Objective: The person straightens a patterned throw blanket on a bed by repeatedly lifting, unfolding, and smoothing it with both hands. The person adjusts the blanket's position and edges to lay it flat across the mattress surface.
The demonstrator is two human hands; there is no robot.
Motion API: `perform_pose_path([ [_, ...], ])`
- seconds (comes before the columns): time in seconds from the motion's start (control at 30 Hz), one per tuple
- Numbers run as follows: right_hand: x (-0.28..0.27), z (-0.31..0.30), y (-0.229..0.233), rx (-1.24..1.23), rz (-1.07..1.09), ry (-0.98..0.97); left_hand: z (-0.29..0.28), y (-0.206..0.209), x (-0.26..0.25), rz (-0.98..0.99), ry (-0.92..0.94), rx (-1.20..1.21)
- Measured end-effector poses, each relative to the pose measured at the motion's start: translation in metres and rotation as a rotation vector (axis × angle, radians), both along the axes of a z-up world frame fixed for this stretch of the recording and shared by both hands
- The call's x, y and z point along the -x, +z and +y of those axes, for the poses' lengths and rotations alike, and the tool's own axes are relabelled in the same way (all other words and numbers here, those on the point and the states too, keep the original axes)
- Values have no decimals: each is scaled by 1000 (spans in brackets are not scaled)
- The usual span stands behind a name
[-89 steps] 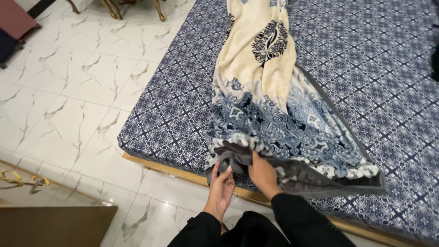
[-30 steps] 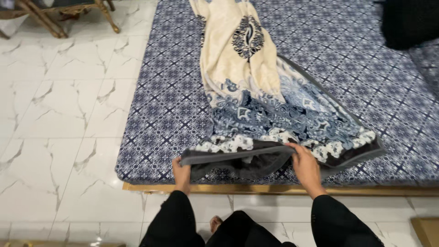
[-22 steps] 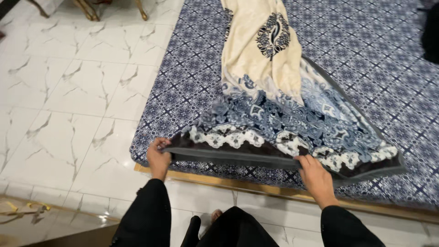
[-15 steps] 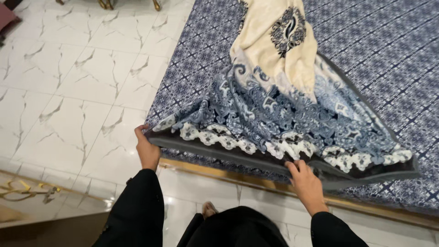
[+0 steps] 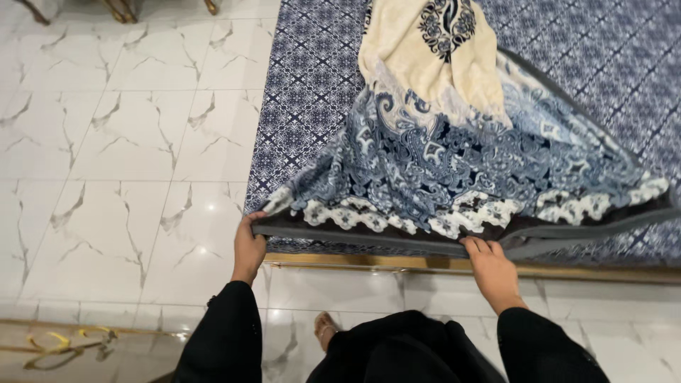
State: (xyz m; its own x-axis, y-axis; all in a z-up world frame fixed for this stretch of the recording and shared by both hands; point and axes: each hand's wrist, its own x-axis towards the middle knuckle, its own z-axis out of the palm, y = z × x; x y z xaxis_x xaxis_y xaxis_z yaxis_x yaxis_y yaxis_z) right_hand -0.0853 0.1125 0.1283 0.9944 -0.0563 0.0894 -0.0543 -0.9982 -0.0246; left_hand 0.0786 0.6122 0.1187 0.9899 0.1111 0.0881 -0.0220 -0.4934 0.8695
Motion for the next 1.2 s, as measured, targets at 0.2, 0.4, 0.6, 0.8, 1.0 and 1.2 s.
perform_pose_path([
  [0.2, -8, 85, 5, 59, -9, 92, 74, 9, -5, -326, 237, -4],
  [0.4, -17, 140, -19, 104, 98, 84, 113, -14, 17, 59, 249, -268],
  [0.6, -11, 145, -39, 67, 116, 48, 107, -45, 16, 159, 240, -356],
  [0.8, -6, 147, -57, -5, 169, 89, 123, -77, 18, 307, 189, -532],
  [1.0, 13, 141, -75, -188, 245, -88, 89, -138, 3, 364, -64, -586],
  [1.2, 44, 85, -71, -346, 303, -366, -38, -142, 21, 113, -401, -473],
])
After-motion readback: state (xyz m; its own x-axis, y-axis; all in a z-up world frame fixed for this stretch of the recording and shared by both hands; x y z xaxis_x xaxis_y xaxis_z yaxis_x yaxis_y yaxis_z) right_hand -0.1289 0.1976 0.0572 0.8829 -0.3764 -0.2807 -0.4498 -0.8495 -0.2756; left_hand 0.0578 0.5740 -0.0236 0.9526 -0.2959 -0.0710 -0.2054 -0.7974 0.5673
